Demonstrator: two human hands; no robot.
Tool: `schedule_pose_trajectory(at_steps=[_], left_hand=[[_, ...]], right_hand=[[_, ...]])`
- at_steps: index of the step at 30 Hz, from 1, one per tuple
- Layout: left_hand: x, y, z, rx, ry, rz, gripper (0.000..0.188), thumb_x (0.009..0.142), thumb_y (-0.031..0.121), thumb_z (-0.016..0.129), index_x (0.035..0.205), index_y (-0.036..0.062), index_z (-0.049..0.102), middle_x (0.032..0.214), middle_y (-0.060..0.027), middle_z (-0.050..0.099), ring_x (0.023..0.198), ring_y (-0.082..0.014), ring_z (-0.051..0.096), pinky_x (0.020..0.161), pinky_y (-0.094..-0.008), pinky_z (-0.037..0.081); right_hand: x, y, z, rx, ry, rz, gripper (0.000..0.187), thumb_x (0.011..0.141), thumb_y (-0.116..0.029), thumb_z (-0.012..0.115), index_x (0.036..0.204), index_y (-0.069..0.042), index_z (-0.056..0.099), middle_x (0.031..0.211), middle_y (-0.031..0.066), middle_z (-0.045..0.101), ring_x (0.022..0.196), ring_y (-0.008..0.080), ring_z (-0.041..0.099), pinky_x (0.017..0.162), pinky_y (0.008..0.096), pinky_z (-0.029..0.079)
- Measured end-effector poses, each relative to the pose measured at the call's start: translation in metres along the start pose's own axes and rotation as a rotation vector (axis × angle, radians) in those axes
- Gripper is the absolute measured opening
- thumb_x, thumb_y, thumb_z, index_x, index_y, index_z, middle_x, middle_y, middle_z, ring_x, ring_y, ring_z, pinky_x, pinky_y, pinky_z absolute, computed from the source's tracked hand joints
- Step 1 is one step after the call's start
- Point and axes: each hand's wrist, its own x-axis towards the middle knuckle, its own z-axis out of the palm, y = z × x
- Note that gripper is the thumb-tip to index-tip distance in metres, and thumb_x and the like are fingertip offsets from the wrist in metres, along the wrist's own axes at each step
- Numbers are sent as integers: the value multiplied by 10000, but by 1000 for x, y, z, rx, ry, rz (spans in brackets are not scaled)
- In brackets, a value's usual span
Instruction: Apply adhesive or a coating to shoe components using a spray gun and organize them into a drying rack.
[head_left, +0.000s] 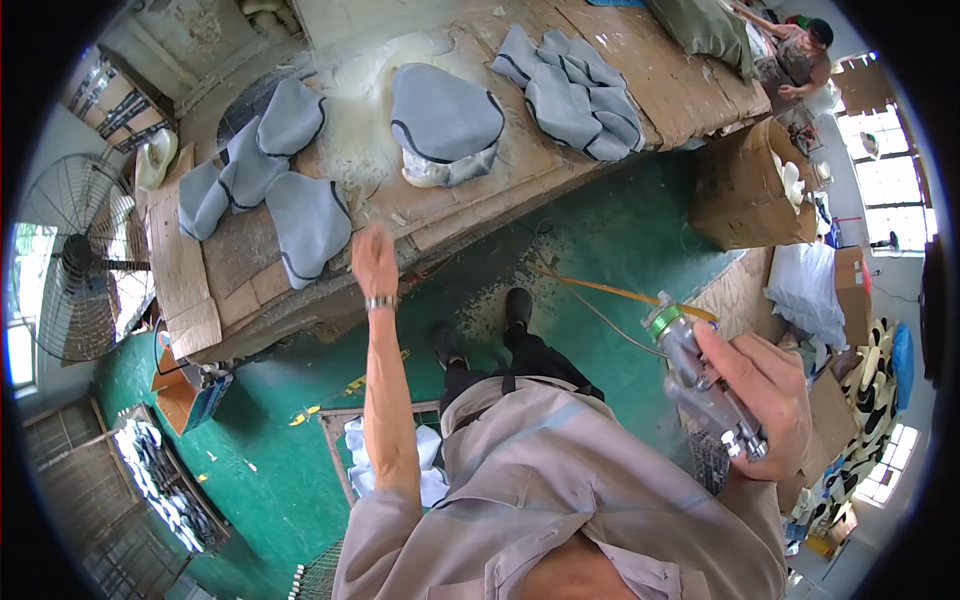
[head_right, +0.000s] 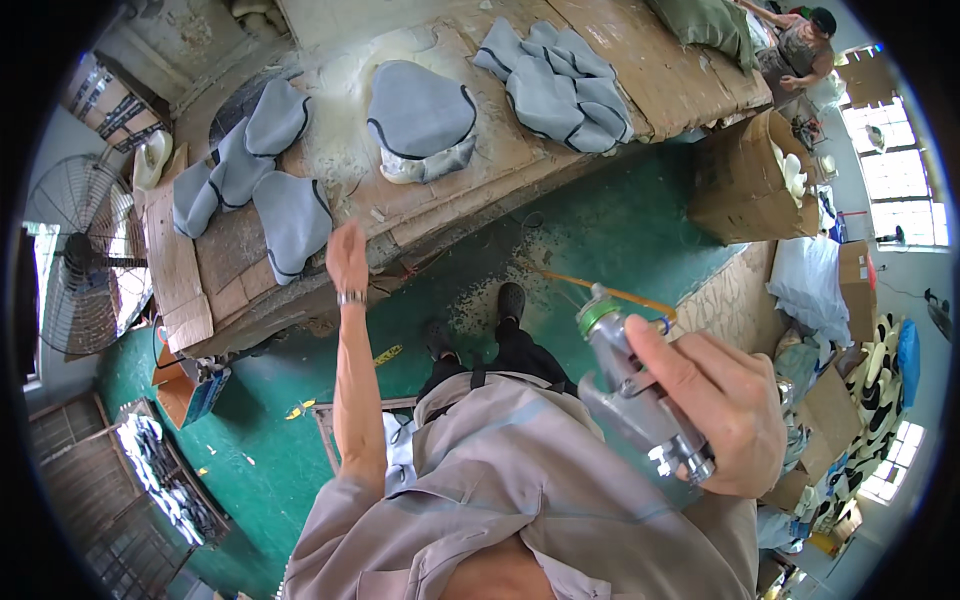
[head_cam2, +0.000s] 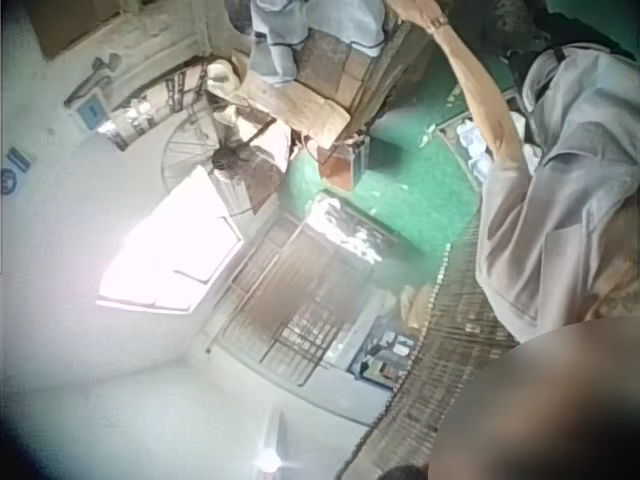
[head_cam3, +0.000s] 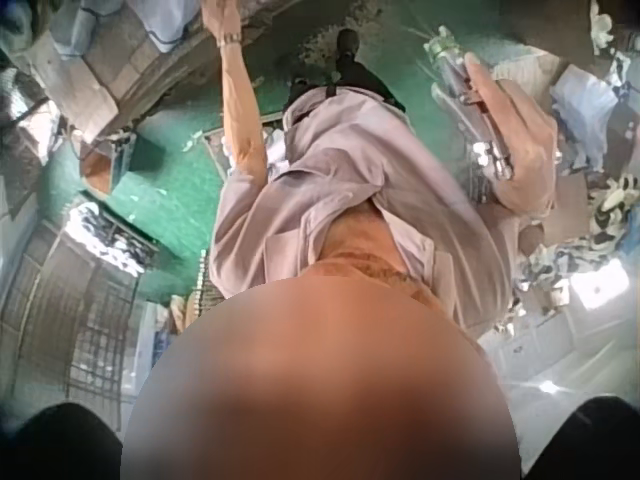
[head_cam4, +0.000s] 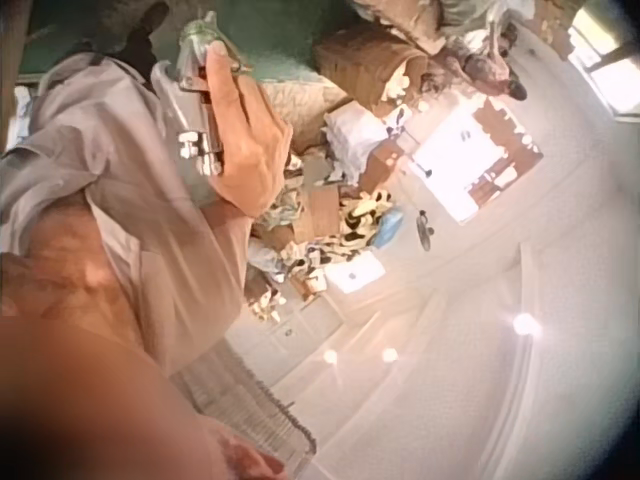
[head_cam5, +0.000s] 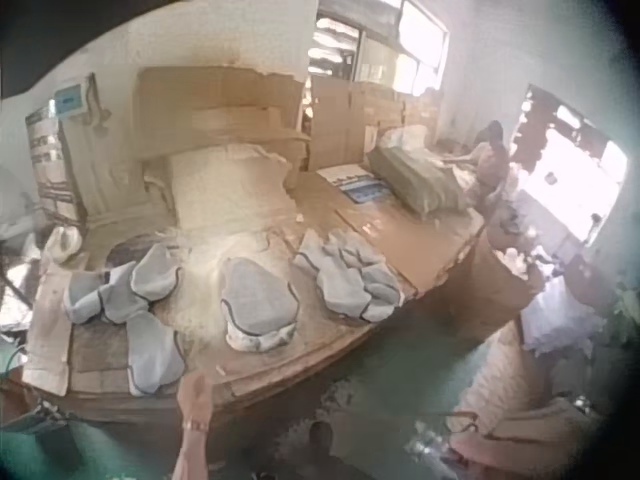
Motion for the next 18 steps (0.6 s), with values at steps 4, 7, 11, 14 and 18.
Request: schedule_pose_trajectory(at_steps=[4, 7, 11, 14, 18], left_hand=[[108, 98, 73, 347, 12, 581, 329, 828, 261, 766, 1141, 162, 738, 1262, -101, 623, 1230, -313, 535, 1026, -471, 418], [161, 136, 110, 701, -151, 574, 320, 792, 348, 789, 1092, 238, 781, 1320, -69, 605, 1286, -278, 511, 1045, -482, 406], [215, 162, 135, 985, -476, 317, 349, 738, 454, 795, 1043, 285, 806, 1414, -36, 587, 1338, -263, 505, 1093, -427, 410], [229, 168, 139, 1018, -618, 201, 300, 738, 440, 796, 994, 285, 815, 1256, -17, 682, 1226, -251, 595, 1029, -449, 448], [231, 171, 139, 999, -675, 145, 306, 740, 423, 798, 1005, 272, 813, 1213, -4, 702, 1162, -252, 638, 1000, -444, 469]], right_hand=[[-15, 40, -9, 100, 50, 4, 704, 687, -86, 738, 1349, 79, 565, 808, 120, 625, 631, 262, 606, 520, 369, 476], [-25, 65, -8, 141, 131, 43, 684, 704, -87, 736, 1345, 82, 567, 811, 120, 623, 632, 255, 607, 515, 365, 478], [-37, 93, -12, 246, 46, -14, 665, 743, -97, 737, 1365, 61, 560, 789, 80, 598, 608, 220, 581, 472, 347, 451], [-39, 112, -9, 310, 16, -47, 688, 737, -117, 747, 1379, 41, 560, 783, 62, 591, 601, 206, 572, 455, 329, 434], [-38, 131, -4, 412, 69, -66, 711, 735, -145, 757, 1396, 23, 557, 754, 47, 573, 595, 197, 570, 456, 326, 427]])
